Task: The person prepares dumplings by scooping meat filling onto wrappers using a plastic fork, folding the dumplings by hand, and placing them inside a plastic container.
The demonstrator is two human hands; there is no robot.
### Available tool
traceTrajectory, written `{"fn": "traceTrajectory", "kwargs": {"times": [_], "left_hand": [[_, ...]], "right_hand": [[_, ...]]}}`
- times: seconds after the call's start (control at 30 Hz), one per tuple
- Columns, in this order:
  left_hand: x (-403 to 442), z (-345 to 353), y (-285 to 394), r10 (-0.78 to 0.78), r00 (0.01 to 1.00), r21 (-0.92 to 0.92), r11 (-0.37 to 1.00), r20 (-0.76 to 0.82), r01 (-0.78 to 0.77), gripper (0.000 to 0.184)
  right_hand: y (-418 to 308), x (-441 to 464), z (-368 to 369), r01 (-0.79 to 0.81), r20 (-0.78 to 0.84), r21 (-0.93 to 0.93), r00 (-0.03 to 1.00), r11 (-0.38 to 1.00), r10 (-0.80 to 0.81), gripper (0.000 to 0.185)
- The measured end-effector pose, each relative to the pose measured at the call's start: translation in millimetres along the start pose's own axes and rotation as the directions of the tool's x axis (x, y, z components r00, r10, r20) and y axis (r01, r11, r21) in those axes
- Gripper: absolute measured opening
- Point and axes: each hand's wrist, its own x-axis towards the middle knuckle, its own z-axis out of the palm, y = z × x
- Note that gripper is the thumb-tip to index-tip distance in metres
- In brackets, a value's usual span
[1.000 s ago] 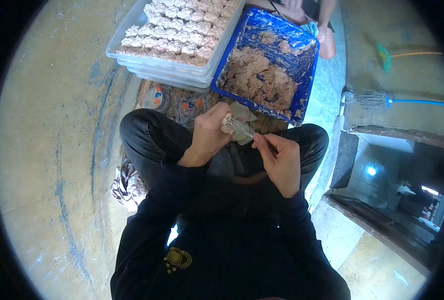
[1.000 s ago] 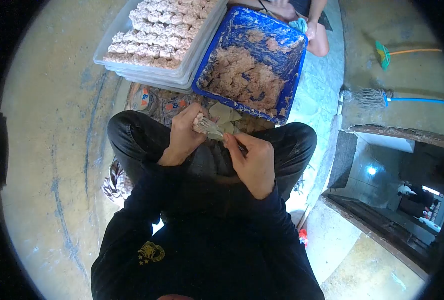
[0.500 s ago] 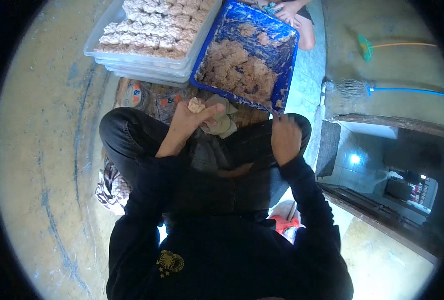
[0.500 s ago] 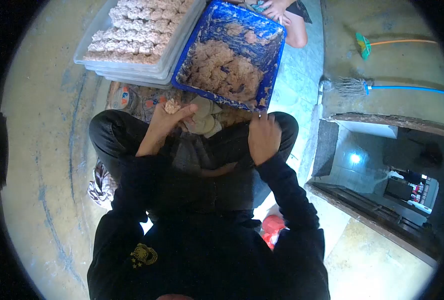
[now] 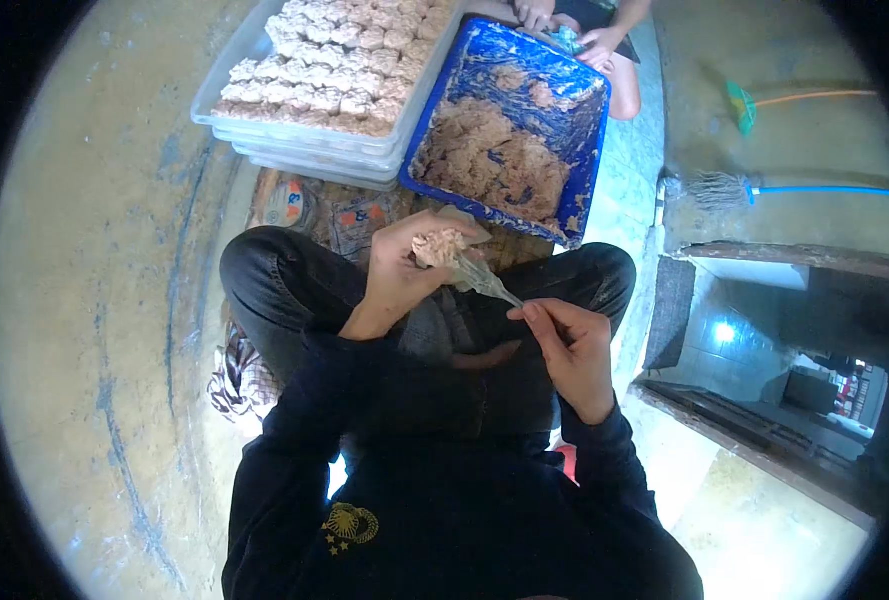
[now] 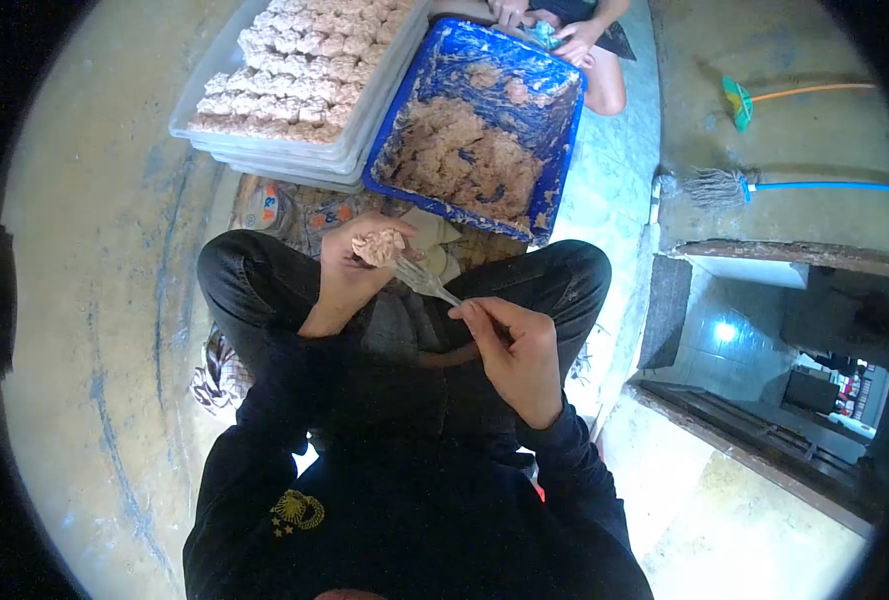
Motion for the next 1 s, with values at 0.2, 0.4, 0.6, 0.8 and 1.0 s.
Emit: {"fn": "traceTrajectory", "kwargs": {"times": [0.2, 0.4, 0.6, 0.8, 1.0], "left_hand": [[-2, -6, -1, 0.207, 0.978, 0.303, 0.931, 0.022, -0.203, 0.04], [4, 3, 15, 0.333, 0.942, 0.545, 0.782, 0.045, -0.303, 0.046], [9, 5, -5, 0.239, 0.97, 0.521, 0.834, -0.038, -0.185, 0.053], [9, -4, -14, -0.179, 0.975, 0.003, 0.984, -0.128, 0.181, 0.061], [8, -7, -3, -0.438, 0.898, -0.041, 0.899, -0.031, 0.437, 0.02]], "right_hand": [[-7, 1, 10, -0.182, 0.036, 0.139, 0.983, 0.973, 0.179, 0.021], [10, 3, 26, -0.281, -0.057, 0.365, 0.945, 0.888, 0.322, 0.023], [50, 38, 0, -0.103, -0.309, -0.018, 0.946, 0.995, 0.092, 0.019], [106, 31, -25, 0.095, 0.03, -0.907, 0.986, 0.41, -0.162, 0.03], [40, 2, -71, 0.027, -0.071, -0.799, 0.988, 0.601, -0.138, 0.028]]}}
